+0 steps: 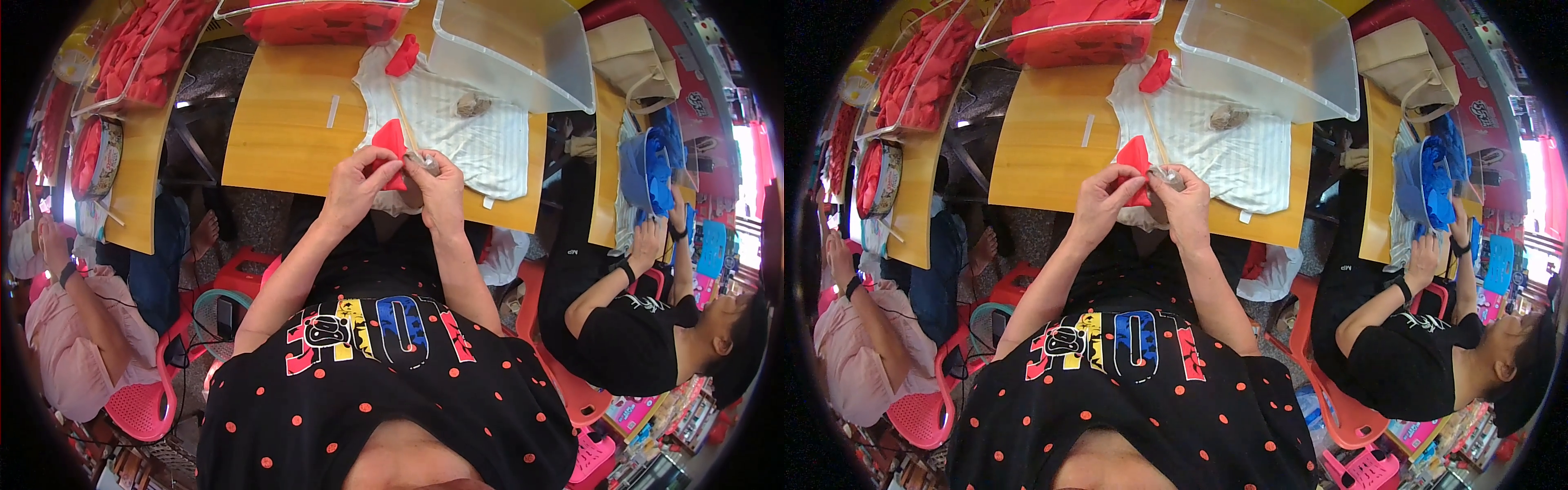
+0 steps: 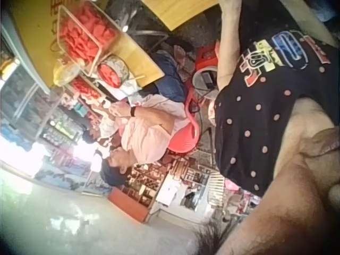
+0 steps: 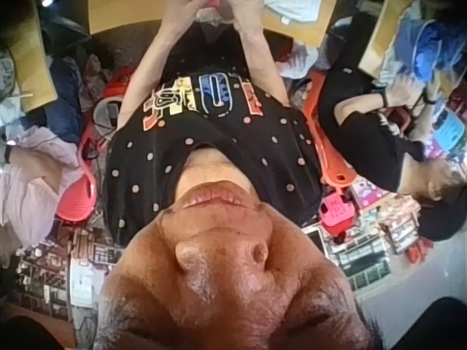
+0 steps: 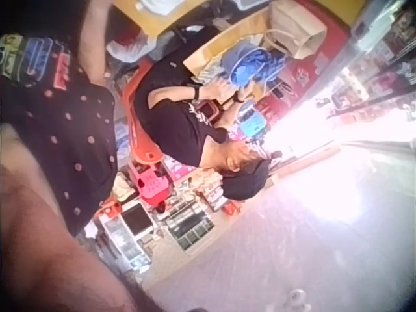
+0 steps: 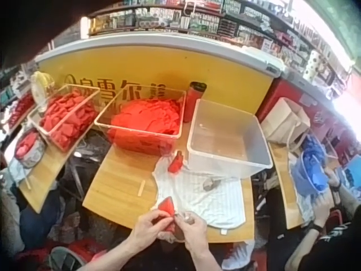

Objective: Assembling small red fabric charms by stuffing them with material and sealing them.

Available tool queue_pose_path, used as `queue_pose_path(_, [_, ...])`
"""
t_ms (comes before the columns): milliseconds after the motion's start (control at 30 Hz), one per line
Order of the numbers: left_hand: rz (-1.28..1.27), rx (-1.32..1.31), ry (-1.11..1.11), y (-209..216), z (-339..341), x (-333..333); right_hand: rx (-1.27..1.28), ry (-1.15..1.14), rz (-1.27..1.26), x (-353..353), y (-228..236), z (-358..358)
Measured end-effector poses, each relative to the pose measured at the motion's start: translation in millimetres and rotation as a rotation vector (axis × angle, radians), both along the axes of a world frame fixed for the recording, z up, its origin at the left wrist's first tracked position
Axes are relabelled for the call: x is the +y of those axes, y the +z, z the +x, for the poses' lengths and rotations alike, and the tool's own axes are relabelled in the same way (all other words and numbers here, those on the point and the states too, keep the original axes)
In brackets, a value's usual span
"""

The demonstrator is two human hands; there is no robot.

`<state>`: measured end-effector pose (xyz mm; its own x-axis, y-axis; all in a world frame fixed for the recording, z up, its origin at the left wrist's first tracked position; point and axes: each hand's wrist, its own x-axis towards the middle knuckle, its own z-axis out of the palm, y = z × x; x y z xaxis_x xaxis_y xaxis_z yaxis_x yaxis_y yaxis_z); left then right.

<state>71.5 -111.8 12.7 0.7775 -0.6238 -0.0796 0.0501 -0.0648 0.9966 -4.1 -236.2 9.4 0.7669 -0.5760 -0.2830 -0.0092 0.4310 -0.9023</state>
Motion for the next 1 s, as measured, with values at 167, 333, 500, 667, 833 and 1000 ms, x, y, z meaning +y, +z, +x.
queue_pose_path(167, [-0.136, 0.004, 0.084, 0, 9, -11, -0.013, 0.066, 0.208, -7, 8, 6])
queue_pose_path(333, [-0.288, 0.244, 0.096, 15, 15, -15, -0.063, 0.134, 0.433, -8, 13, 5])
queue_pose_path(500, [-0.23, 0.31, 0.077, 13, 17, -11, -0.089, 0.154, 0.575, -10, 14, 4])
queue_pose_path(667, [-0.214, 0.374, 0.052, 5, 12, -12, -0.103, 0.099, 0.398, 0, 5, 9])
queue_pose_path(833, [-0.28, 0.444, 0.125, 0, 7, -21, -0.153, -0.149, 0.191, 2, -11, 17])
queue_pose_path(1000, [-0.288, 0.456, 0.14, -2, 7, -27, -0.141, -0.167, 0.116, 6, -13, 21])
